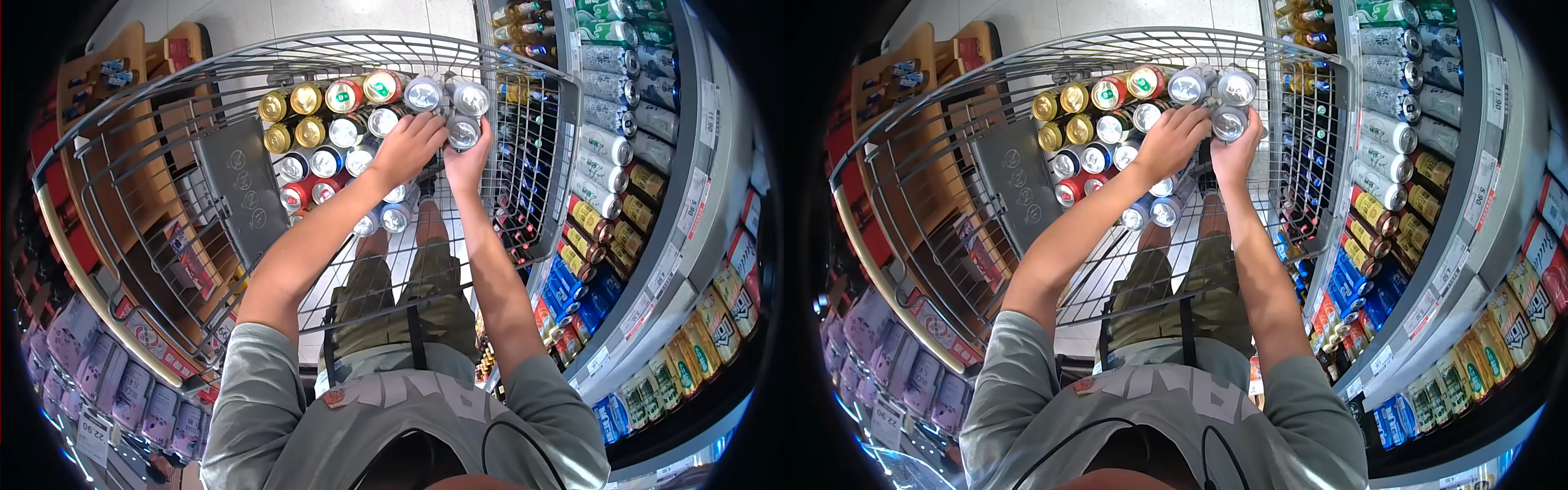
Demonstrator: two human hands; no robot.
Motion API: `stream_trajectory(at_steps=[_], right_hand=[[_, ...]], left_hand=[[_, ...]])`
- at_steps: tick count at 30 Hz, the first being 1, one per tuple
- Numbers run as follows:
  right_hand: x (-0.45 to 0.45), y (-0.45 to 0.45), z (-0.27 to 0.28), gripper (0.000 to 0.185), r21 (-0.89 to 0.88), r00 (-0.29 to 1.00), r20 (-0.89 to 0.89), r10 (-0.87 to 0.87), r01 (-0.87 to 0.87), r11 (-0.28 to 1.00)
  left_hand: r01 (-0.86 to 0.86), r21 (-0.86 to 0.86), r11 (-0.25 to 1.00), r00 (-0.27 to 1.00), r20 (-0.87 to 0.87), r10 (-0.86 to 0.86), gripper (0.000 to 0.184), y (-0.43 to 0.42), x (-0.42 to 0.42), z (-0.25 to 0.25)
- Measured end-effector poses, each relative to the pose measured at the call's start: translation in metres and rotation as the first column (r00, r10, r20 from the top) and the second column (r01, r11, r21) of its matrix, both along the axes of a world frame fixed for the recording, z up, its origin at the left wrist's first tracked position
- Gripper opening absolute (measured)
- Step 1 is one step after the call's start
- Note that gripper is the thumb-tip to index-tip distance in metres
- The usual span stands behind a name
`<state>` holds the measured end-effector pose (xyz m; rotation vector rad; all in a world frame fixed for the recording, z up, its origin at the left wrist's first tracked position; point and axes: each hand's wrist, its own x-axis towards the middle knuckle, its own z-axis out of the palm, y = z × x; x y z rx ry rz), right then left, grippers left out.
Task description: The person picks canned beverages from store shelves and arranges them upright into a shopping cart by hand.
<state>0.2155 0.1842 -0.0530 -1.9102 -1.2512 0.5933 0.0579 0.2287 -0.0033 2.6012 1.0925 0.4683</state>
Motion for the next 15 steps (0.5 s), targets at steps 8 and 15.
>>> stream_trajectory(at_steps=[8, 15], right_hand=[[-0.004, -0.005, 0.001, 0.089, 0.052, 1.000, 0.025, -0.002, 0.000, 0.999], [-0.002, -0.011, -0.002, 0.094, 0.002, 0.990, -0.134, -0.043, 0.044, 0.999]], left_hand=[[-0.077, -0.019, 0.997, 0.993, 0.090, 0.079, 0.046, -0.013, 0.000, 0.005], [-0.058, -0.130, 0.990, 0.983, 0.168, 0.080, 0.054, -0.054, 0.003, 0.025]])
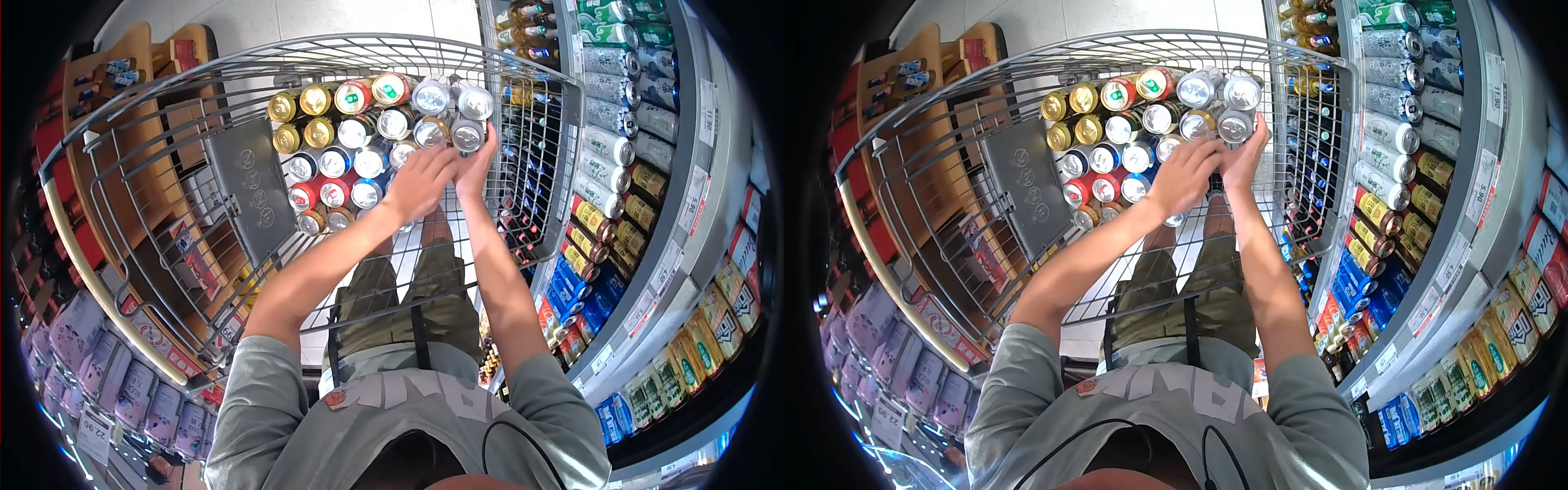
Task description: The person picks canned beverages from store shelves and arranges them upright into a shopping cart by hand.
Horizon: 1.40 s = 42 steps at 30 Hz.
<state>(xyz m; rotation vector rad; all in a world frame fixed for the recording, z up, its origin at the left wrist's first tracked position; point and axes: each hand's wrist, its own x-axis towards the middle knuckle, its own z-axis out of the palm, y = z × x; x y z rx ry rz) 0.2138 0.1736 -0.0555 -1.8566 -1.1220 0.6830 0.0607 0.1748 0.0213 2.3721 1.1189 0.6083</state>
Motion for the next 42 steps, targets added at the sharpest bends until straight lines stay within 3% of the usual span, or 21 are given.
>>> stream_trajectory(at_steps=[4, 6, 11, 14, 15, 18, 20, 21, 23, 24, 26, 28, 30, 32, 33, 34, 36, 40, 42], right_hand=[[0.001, -0.001, 0.009, 0.096, -0.079, 0.998, 0.054, 0.041, -0.037, 0.996], [0.001, 0.000, 0.008, 0.096, -0.118, 0.997, 0.078, 0.030, -0.020, 0.993], [0.008, -0.010, 0.026, 0.098, -0.250, 0.997, 0.073, 0.027, -0.008, 0.968], [0.019, -0.034, 0.034, 0.096, -0.190, 0.997, 0.045, 0.069, -0.059, 0.980], [0.024, -0.042, 0.043, 0.092, -0.143, 0.986, 0.096, 0.133, -0.118, 0.983], [0.031, -0.066, 0.067, 0.077, -0.203, 0.993, 0.095, 0.066, -0.046, 0.978], [0.043, -0.092, 0.079, 0.065, -0.177, 0.969, 0.190, 0.157, -0.124, 0.976], [0.045, -0.106, 0.081, 0.057, -0.214, 0.983, -0.179, 0.025, -0.064, 0.975], [0.035, -0.125, 0.118, 0.046, -0.243, 0.936, -0.345, 0.075, -0.166, 0.956], [0.023, -0.133, 0.153, 0.041, -0.266, 0.958, -0.141, 0.251, -0.281, 0.922], [-0.002, -0.142, 0.219, 0.035, -0.408, 0.941, -0.277, 0.195, -0.299, 0.863], [-0.012, -0.174, 0.208, 0.029, -0.111, 0.902, -0.269, 0.337, -0.376, 0.920], [-0.021, -0.192, 0.236, 0.030, -0.225, 0.884, -0.397, 0.248, -0.355, 0.907], [-0.018, -0.215, 0.267, 0.028, -0.093, 0.850, -0.409, 0.332, -0.401, 0.911], [-0.015, -0.226, 0.268, 0.028, -0.061, 0.867, -0.383, 0.319, -0.368, 0.928], [-0.015, -0.236, 0.261, 0.028, -0.053, 0.844, -0.434, 0.315, -0.373, 0.926], [-0.002, -0.250, 0.269, 0.028, -0.118, 0.816, -0.490, 0.307, -0.411, 0.904], [0.037, -0.317, 0.267, 0.024, 0.001, 0.884, -0.418, 0.207, -0.228, 0.974], [0.054, -0.359, 0.265, 0.023, 0.067, 0.907, -0.415, 0.076, -0.053, 0.996]], left_hand=[[0.072, -0.069, 0.995, 0.997, 0.044, -0.069, 0.056, -0.021, 0.002, -0.001], [0.109, -0.228, 0.968, 0.986, 0.147, -0.077, 0.054, -0.029, 0.003, 0.002], [0.098, -0.263, 0.960, 0.978, 0.203, -0.045, 0.046, -0.035, 0.000, 0.019], [0.076, -0.357, 0.931, 0.986, 0.164, -0.018, 0.035, -0.046, -0.005, 0.030], [0.079, -0.406, 0.910, 0.983, 0.183, -0.004, 0.030, -0.051, -0.007, 0.034], [0.089, -0.431, 0.898, 0.977, 0.214, 0.006, 0.023, -0.067, -0.016, 0.054], [0.087, -0.564, 0.821, 0.968, 0.243, 0.064, 0.016, -0.077, -0.023, 0.074], [0.057, -0.669, 0.741, 0.974, 0.202, 0.107, 0.018, -0.080, -0.025, 0.089], [0.047, -0.807, 0.589, 0.965, 0.189, 0.182, 0.023, -0.093, -0.035, 0.102], [0.077, -0.849, 0.523, 0.950, 0.221, 0.219, 0.025, -0.100, -0.040, 0.099], [0.049, -0.831, 0.554, 0.945, 0.219, 0.245, 0.026, -0.107, -0.049, 0.114], [0.113, -0.781, 0.615, 0.899, 0.344, 0.272, 0.024, -0.119, -0.059, 0.098], [0.163, -0.832, 0.530, 0.864, 0.380, 0.330, 0.019, -0.119, -0.069, 0.112], [0.156, -0.787, 0.598, 0.856, 0.410, 0.316, 0.018, -0.122, -0.076, 0.102], [0.199, -0.814, 0.547, 0.838, 0.430, 0.335, 0.018, -0.116, -0.072, 0.108], [0.226, -0.849, 0.478, 0.821, 0.430, 0.376, 0.019, -0.118, -0.075, 0.108], [0.241, -0.820, 0.520, 0.802, 0.470, 0.370, 0.021, -0.126, -0.078, 0.111], [0.238, -0.851, 0.468, 0.832, 0.427, 0.354, 0.021, -0.138, -0.053, 0.139], [0.241, -0.805, 0.542, 0.894, 0.402, 0.200, 0.021, -0.149, -0.028, 0.146]])
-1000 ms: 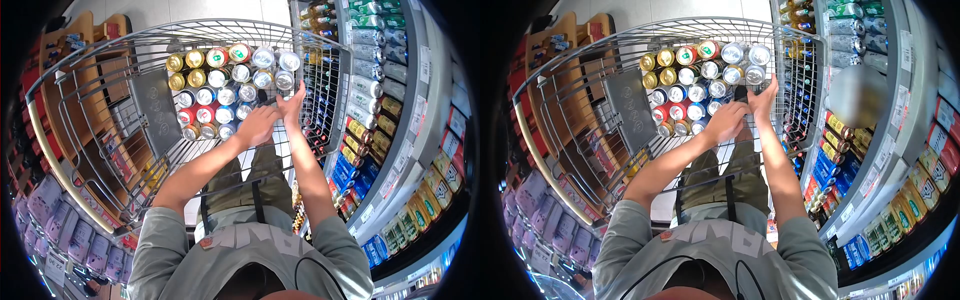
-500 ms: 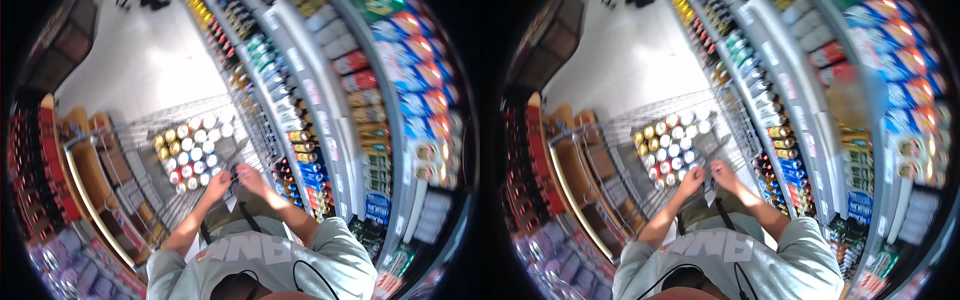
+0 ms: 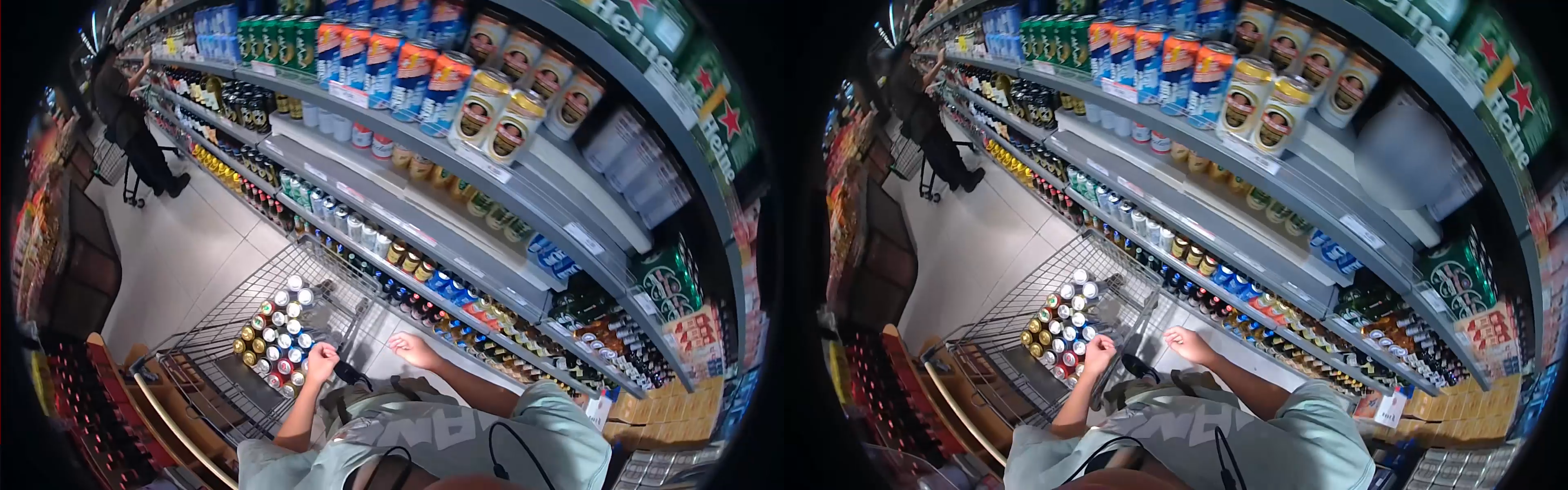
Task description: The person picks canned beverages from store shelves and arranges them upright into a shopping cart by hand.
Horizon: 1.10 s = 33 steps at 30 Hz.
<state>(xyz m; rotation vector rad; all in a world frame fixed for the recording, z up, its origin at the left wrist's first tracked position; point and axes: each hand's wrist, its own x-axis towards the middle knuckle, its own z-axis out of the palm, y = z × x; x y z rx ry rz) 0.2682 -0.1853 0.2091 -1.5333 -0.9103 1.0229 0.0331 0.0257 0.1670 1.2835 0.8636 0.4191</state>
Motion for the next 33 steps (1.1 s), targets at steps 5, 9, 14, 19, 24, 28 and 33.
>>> stream_trajectory(at_steps=[5, 9, 14, 19, 24, 28, 33], right_hand=[[0.013, -0.125, 0.016, 0.024, -0.024, 0.956, 0.013, -0.294, 0.294, 0.956], [0.003, -0.206, 0.012, 0.025, -0.110, 0.880, -0.018, -0.474, 0.469, 0.876], [-0.024, -0.278, -0.007, 0.025, -0.112, 0.843, -0.063, -0.534, 0.526, 0.843], [0.002, -0.287, 0.034, 0.026, -0.099, 0.741, -0.184, -0.646, 0.640, 0.762], [0.081, -0.228, 0.156, 0.026, 0.156, 0.808, -0.068, -0.585, 0.587, 0.794], [0.137, -0.168, 0.277, 0.025, 0.296, 0.862, 0.114, -0.493, 0.444, 0.846], [0.188, -0.096, 0.419, 0.023, 0.470, 0.727, 0.537, -0.428, 0.164, 0.867]], left_hand=[[0.242, 0.081, 0.967, 0.963, 0.100, -0.249, 0.021, -0.077, 0.096, 0.079], [0.501, 0.117, 0.857, 0.858, 0.062, -0.510, 0.023, -0.165, 0.159, 0.091], [0.729, 0.156, 0.666, 0.642, 0.180, -0.745, 0.021, -0.280, 0.183, 0.105], [0.812, 0.337, 0.477, 0.479, 0.083, -0.874, 0.018, -0.284, 0.187, 0.156], [0.544, 0.667, 0.509, 0.602, 0.113, -0.791, 0.012, -0.185, 0.229, 0.253], [0.357, 0.799, 0.484, 0.717, 0.098, -0.690, 0.009, -0.085, 0.269, 0.365], [0.019, 0.961, 0.275, 0.693, 0.185, -0.697, 0.019, 0.002, 0.321, 0.490]])
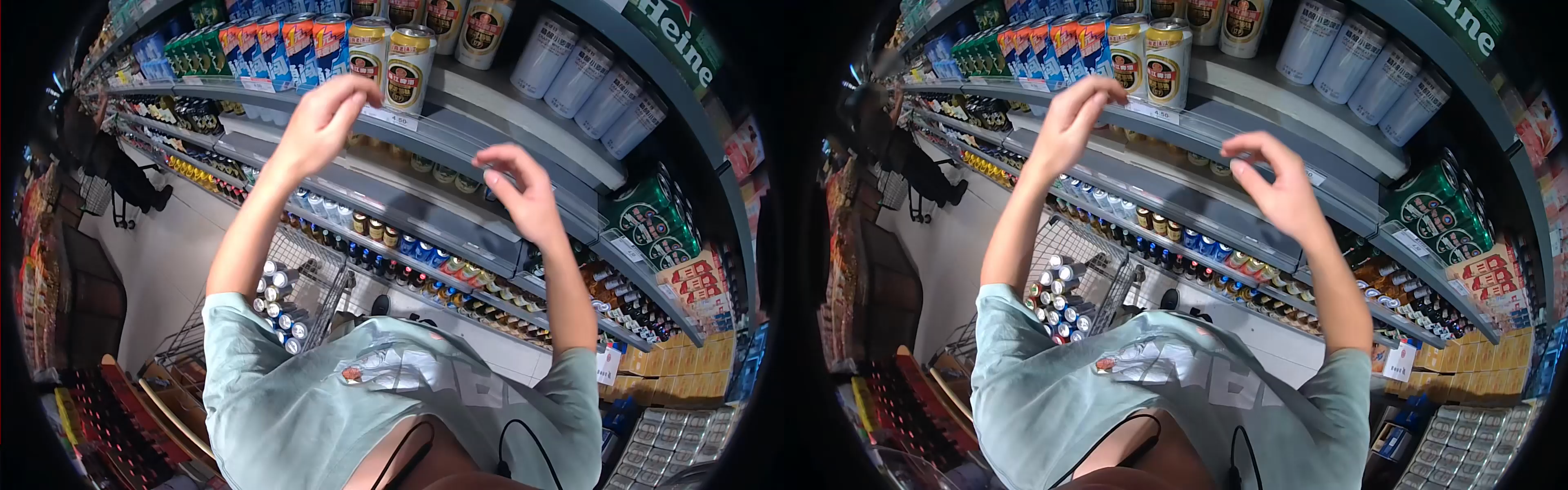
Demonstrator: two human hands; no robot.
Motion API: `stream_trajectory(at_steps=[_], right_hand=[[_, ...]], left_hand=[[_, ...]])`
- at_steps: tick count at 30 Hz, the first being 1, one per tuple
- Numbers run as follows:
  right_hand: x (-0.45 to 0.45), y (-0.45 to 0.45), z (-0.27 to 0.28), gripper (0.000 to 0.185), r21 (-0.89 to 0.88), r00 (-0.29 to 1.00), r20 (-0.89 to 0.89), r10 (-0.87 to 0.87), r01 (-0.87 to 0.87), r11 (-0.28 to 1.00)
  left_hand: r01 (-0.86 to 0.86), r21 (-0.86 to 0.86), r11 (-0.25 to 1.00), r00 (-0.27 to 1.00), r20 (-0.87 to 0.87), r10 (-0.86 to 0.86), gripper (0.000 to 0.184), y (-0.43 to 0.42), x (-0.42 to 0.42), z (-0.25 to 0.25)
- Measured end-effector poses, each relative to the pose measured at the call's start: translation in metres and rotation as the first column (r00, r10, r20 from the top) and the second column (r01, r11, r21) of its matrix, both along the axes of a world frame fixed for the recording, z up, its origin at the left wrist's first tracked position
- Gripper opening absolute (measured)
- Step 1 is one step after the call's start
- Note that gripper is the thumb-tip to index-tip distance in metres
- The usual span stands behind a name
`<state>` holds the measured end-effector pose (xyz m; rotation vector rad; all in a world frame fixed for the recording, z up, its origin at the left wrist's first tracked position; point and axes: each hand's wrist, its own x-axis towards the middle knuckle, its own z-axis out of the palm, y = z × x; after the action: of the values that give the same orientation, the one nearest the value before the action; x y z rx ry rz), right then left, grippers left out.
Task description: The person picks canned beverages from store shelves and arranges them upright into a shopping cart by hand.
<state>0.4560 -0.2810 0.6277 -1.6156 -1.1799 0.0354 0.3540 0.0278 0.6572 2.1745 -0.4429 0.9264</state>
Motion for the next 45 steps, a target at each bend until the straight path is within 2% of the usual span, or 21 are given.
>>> stream_trajectory(at_steps=[1, 3, 4, 6, 7, 9, 11, 13, 15, 16, 17, 18, 20, 22, 27, 31, 33, 34, 37, 39, 45], right_hand=[[0.009, 0.014, 0.024, 0.024, -0.007, 0.995, 0.099, -0.003, 0.004, 1.000], [0.027, 0.043, 0.062, 0.025, 0.003, 0.964, 0.263, -0.025, 0.025, 1.000], [0.036, 0.057, 0.076, 0.025, 0.005, 0.958, 0.285, -0.029, 0.029, 1.000], [0.050, 0.082, 0.099, 0.027, -0.018, 0.931, 0.361, -0.054, 0.065, 0.998], [0.061, 0.096, 0.105, 0.028, -0.004, 0.893, 0.444, -0.075, 0.086, 0.996], [0.078, 0.115, 0.120, 0.035, -0.117, 0.843, 0.535, -0.060, 0.144, 0.983], [0.084, 0.132, 0.130, 0.046, -0.171, 0.852, 0.520, -0.068, 0.182, 0.968], [0.085, 0.149, 0.138, 0.061, -0.387, 0.844, 0.517, -0.139, 0.376, 0.842], [0.093, 0.161, 0.150, 0.084, -0.559, 0.871, 0.491, 0.035, 0.284, 0.779], [0.101, 0.168, 0.149, 0.089, -0.600, 0.857, 0.512, 0.054, 0.312, 0.736], [0.109, 0.174, 0.149, 0.094, -0.637, 0.843, 0.533, 0.075, 0.342, 0.691], [0.110, 0.179, 0.150, 0.094, -0.636, 0.843, 0.533, 0.074, 0.341, 0.692], [0.110, 0.190, 0.156, 0.095, -0.760, 0.845, 0.522, 0.116, 0.399, 0.513], [0.109, 0.196, 0.158, 0.094, -0.803, 0.886, 0.452, 0.103, 0.354, 0.479], [0.110, 0.216, 0.155, 0.080, -0.882, 0.936, 0.343, 0.083, 0.290, 0.371], [0.107, 0.213, 0.146, 0.065, -0.829, 0.923, 0.384, 0.035, 0.328, 0.452], [0.105, 0.205, 0.143, 0.073, -0.826, 0.929, 0.370, 0.021, 0.319, 0.465], [0.103, 0.202, 0.140, 0.072, -0.796, 0.907, 0.420, 0.036, 0.349, 0.494], [0.098, 0.185, 0.138, 0.071, -0.782, 0.897, 0.440, 0.031, 0.366, 0.505], [0.100, 0.169, 0.132, 0.071, -0.700, 0.881, 0.473, 0.018, 0.363, 0.616], [0.100, 0.124, 0.129, 0.073, -0.709, 0.896, 0.439, -0.068, 0.392, 0.586]], left_hand=[[-0.022, 0.105, 0.994, 0.994, 0.105, 0.011, 0.020, 0.012, 0.010, 0.021], [-0.095, 0.203, 0.975, 0.994, 0.080, 0.080, 0.021, 0.038, 0.030, 0.048], [-0.104, 0.133, 0.986, 0.995, 0.015, 0.103, 0.023, 0.040, 0.033, 0.060], [-0.077, 0.184, 0.980, 0.992, 0.114, 0.056, 0.027, 0.060, 0.057, 0.069], [-0.045, 0.232, 0.972, 0.986, 0.169, 0.006, 0.032, 0.063, 0.065, 0.076], [-0.058, 0.278, 0.959, 0.998, 0.029, 0.052, 0.057, 0.066, 0.068, 0.097], [-0.124, 0.465, 0.877, 0.991, 0.096, 0.090, 0.056, 0.073, 0.080, 0.099], [-0.148, 0.539, 0.829, 0.979, 0.198, 0.046, 0.058, 0.081, 0.101, 0.099], [-0.074, 0.605, 0.793, 0.980, 0.191, -0.054, 0.037, 0.080, 0.112, 0.094], [0.000, 0.662, 0.750, 0.994, -0.079, 0.070, 0.048, 0.081, 0.109, 0.101], [0.019, 0.691, 0.722, 0.959, -0.218, 0.184, 0.060, 0.078, 0.106, 0.105], [0.052, 0.714, 0.699, 0.957, -0.236, 0.171, 0.066, 0.082, 0.113, 0.104], [0.083, 0.738, 0.670, 0.955, -0.251, 0.158, 0.072, 0.089, 0.127, 0.106], [0.192, 0.769, 0.610, 0.847, -0.444, 0.293, 0.083, 0.074, 0.127, 0.123], [0.264, 0.819, 0.510, 0.782, -0.491, 0.384, 0.089, 0.063, 0.152, 0.127], [0.330, 0.829, 0.451, 0.703, -0.535, 0.469, 0.091, 0.051, 0.153, 0.137], [0.354, 0.805, 0.476, 0.709, -0.563, 0.425, 0.090, 0.055, 0.159, 0.134], [0.370, 0.787, 0.493, 0.704, -0.584, 0.404, 0.077, 0.054, 0.157, 0.135], [0.313, 0.841, 0.441, 0.755, -0.502, 0.422, 0.092, 0.048, 0.159, 0.130], [0.318, 0.845, 0.430, 0.741, -0.505, 0.444, 0.092, 0.033, 0.155, 0.133], [0.350, 0.878, 0.327, 0.754, -0.471, 0.458, 0.089, 0.010, 0.165, 0.131]])
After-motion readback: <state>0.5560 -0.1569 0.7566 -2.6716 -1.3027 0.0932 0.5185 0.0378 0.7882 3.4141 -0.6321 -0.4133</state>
